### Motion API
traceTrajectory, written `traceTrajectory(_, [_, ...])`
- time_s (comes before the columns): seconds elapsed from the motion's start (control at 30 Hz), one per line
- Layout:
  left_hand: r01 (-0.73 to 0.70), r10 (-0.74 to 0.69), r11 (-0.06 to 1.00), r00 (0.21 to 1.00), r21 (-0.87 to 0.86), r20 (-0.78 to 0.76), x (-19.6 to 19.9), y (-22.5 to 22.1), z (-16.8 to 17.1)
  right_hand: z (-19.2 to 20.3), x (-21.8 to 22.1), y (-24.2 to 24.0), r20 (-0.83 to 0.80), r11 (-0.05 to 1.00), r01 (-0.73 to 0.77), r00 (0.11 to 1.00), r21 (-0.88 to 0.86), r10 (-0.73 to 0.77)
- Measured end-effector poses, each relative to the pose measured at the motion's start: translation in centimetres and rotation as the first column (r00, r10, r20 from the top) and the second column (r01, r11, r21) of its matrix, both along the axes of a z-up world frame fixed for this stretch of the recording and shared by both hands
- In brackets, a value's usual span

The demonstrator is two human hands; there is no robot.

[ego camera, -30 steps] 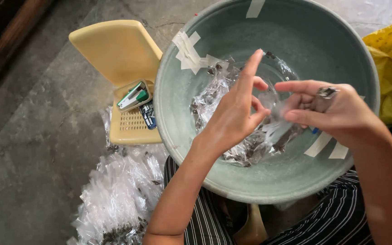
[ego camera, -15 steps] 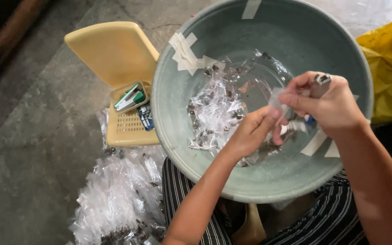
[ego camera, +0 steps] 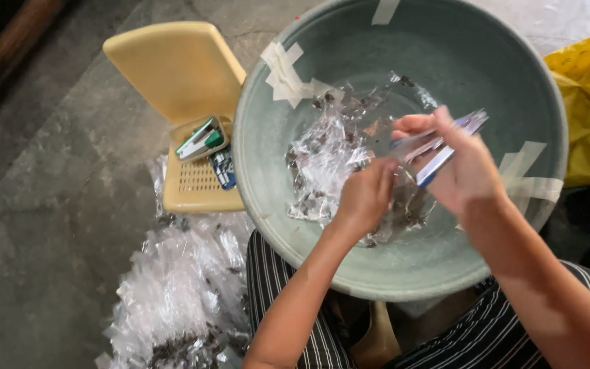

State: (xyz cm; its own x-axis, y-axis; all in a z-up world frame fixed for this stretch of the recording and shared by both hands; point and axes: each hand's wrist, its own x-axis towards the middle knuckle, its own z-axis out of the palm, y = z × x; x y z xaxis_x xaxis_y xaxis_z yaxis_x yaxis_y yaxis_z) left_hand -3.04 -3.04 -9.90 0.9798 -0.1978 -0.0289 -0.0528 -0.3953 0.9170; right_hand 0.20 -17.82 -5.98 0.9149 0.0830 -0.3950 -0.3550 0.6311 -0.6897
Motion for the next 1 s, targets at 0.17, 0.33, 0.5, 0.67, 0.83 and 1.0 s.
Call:
traceTrajectory(0.17, [0.23, -0.231, 0.973, 0.973, -0.03, -0.026, -1.4, -1.2, -1.0, -2.9, 1.9, 1.1, 0.288, 0.857, 0.288, 0.942, -0.428, -0.173])
traceTrajectory(0.33, [0.244, -0.316, 0.94, 0.885, -0.238, -0.341, -4.5, 3.3, -0.5, -5.8, 3.7, -1.4, 0.28, 0.781, 0.292, 0.947, -0.553, -0.156])
traceTrajectory(0.5, [0.102, -0.211, 0.954, 0.896, -0.28, -0.392, -9.4, 18.5, -2.9, -7.3, 4.8, -5.4, 0.165, 0.838, 0.29, 0.957, -0.462, -0.241])
traceTrajectory(0.67, [-0.779, 0.816, 0.347, 0.525, 0.523, 0.241, -21.0, 40.9, -7.0, -9.4, 2.1, -2.2, -0.089, 0.284, -0.23, 0.897, -0.931, 0.433])
traceTrajectory(0.83, [-0.383, 0.827, 0.345, 0.556, 0.857, -0.084, -29.3, 44.1, -20.2, -24.5, -1.4, 1.3, -0.546, -0.271, -0.478, 0.662, -0.835, 0.513])
traceTrajectory(1.0, [-0.343, 0.884, 0.322, 0.441, 0.882, -0.151, -24.0, 38.1, -13.9, -29.7, -2.4, 0.8, -0.488, 0.021, -0.539, 0.777, -0.842, 0.397])
